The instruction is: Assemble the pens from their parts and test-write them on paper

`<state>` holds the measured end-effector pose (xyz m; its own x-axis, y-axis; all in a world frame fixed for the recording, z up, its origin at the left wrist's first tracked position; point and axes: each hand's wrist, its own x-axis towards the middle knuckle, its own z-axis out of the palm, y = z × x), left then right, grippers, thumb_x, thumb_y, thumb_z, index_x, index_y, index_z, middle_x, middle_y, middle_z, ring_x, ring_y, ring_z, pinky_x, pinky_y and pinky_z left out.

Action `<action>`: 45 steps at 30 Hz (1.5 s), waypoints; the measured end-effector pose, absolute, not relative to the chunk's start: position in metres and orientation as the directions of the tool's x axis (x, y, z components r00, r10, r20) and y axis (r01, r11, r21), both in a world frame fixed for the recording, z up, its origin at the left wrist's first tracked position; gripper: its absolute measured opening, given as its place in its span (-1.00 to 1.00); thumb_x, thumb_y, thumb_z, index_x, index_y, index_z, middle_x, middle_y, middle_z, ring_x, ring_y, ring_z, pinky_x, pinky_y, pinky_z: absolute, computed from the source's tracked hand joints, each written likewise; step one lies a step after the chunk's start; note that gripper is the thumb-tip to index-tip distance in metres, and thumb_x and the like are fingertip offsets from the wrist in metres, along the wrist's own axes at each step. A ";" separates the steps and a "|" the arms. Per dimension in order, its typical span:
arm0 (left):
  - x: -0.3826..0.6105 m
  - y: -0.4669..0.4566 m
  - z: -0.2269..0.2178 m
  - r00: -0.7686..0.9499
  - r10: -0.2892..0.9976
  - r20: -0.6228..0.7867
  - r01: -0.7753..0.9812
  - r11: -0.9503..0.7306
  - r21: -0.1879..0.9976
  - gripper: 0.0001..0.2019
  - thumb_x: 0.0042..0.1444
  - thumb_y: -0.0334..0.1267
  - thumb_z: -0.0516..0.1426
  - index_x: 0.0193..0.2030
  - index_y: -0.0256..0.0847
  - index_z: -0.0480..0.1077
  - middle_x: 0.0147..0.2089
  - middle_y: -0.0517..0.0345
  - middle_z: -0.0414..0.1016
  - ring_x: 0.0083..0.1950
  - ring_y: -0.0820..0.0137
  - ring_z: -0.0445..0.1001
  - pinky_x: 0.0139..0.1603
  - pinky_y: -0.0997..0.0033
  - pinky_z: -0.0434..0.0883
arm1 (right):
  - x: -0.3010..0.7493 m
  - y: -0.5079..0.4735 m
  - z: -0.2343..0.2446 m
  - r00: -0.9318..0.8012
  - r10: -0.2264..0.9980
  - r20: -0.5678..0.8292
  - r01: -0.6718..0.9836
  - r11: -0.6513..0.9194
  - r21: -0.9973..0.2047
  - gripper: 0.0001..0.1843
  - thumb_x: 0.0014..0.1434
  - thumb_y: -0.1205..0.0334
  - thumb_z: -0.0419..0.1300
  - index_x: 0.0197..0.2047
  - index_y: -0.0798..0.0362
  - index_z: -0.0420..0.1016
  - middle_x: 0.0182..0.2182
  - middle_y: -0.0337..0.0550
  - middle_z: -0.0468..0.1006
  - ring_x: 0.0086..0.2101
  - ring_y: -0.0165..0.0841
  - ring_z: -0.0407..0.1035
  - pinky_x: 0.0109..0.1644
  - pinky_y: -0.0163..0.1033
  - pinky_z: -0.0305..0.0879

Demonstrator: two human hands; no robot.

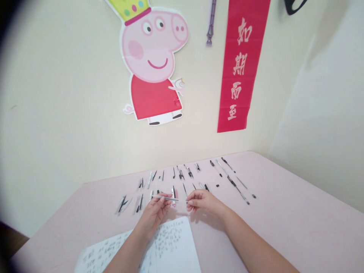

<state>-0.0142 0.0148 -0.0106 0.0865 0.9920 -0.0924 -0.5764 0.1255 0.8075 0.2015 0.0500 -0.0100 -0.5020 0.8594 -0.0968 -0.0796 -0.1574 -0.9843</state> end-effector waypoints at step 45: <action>-0.016 0.010 -0.006 0.220 0.959 -0.177 -0.538 0.271 0.798 -0.85 0.03 -0.32 0.20 -0.25 -0.29 0.38 -0.17 -0.01 0.54 -0.25 0.43 0.54 -0.28 0.55 0.45 | 0.187 0.043 -0.010 -0.542 0.839 -0.057 0.024 -0.053 -0.998 -0.62 -0.17 -0.03 0.33 -0.49 0.12 0.37 -0.67 -0.30 0.41 -0.63 -0.49 0.27 -0.51 -0.36 0.16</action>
